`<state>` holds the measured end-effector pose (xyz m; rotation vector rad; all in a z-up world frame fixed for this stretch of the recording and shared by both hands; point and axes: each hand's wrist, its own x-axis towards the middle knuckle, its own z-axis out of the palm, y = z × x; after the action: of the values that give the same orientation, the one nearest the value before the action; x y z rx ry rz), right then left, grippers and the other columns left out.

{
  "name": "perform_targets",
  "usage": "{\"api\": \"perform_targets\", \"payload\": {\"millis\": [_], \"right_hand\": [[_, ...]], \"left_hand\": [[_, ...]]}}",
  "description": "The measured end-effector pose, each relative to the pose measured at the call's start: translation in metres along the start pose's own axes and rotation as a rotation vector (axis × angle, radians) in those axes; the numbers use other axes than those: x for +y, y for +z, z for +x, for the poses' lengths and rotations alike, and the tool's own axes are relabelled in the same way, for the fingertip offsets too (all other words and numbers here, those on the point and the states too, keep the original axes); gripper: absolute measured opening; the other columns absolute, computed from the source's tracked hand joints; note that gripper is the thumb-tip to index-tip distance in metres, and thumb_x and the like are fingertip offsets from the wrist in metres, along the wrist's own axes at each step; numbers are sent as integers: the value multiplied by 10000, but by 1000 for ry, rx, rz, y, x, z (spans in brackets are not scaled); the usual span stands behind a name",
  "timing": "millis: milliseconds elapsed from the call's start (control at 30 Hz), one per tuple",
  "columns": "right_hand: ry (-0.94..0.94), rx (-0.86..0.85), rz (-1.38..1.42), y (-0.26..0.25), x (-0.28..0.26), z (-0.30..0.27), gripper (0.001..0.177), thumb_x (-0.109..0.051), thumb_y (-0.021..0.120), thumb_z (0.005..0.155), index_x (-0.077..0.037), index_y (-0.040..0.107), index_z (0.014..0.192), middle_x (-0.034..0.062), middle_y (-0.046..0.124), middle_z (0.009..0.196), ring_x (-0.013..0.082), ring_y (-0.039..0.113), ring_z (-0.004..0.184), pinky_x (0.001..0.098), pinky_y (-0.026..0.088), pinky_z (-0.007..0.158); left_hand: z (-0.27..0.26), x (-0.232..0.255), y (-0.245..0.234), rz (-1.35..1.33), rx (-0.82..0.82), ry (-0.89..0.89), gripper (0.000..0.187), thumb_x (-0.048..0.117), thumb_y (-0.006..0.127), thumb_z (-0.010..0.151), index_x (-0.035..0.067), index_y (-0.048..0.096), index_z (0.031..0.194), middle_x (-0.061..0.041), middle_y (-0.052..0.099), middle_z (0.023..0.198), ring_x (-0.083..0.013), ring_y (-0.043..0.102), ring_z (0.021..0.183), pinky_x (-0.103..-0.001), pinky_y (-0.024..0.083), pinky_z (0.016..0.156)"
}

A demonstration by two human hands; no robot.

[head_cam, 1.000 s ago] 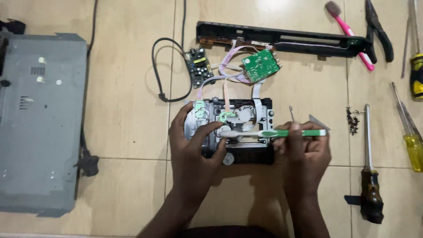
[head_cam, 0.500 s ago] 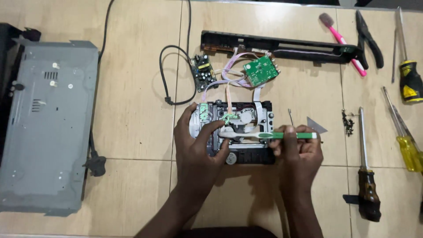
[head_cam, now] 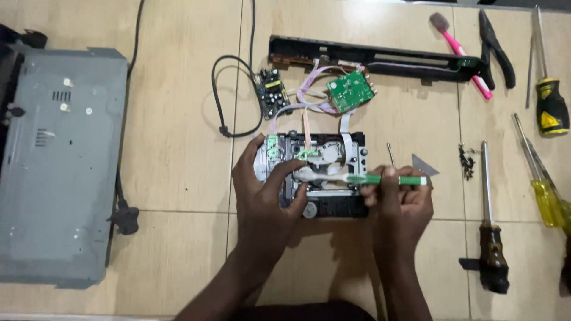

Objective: The person cleans the internal components of a disassembled electronic device, likely a VCR or DVD player, using a toothbrush and a metal pick. They scrub various parts of the mechanism and use the pick to remove debris from tight spaces.

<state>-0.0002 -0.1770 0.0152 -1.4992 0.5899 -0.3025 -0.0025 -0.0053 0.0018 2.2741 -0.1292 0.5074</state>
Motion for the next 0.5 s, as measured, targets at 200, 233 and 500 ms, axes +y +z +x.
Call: {"api": "perform_targets", "payload": {"millis": [200, 233, 500], "right_hand": [[7, 97, 42, -2, 13, 10, 170, -189, 636, 1044, -147, 472, 1039, 102, 712, 944, 129, 645, 638, 228, 524, 529], [19, 103, 29, -6, 10, 3, 170, -189, 636, 1044, -147, 472, 1039, 102, 712, 944, 129, 645, 638, 228, 524, 529], [-59, -38, 99, -3, 8, 13, 133, -87, 580, 1076, -134, 479, 1004, 113, 689, 894, 112, 630, 591, 203, 527, 522]], "left_hand": [[-2, -3, 4, -4, 2, 27, 361, 32, 849, 800, 154, 737, 1120, -249, 412, 1495, -455, 442, 1411, -554, 453, 1128], [-7, 0, 1, -9, -12, 15, 361, 32, 849, 800, 154, 737, 1120, -249, 412, 1495, -455, 442, 1411, -554, 453, 1128], [-2, 1, 1, -35, -30, -26, 335, 71, 788, 849, 158, 728, 1168, -241, 386, 1511, -441, 410, 1437, -550, 432, 1131]]}}
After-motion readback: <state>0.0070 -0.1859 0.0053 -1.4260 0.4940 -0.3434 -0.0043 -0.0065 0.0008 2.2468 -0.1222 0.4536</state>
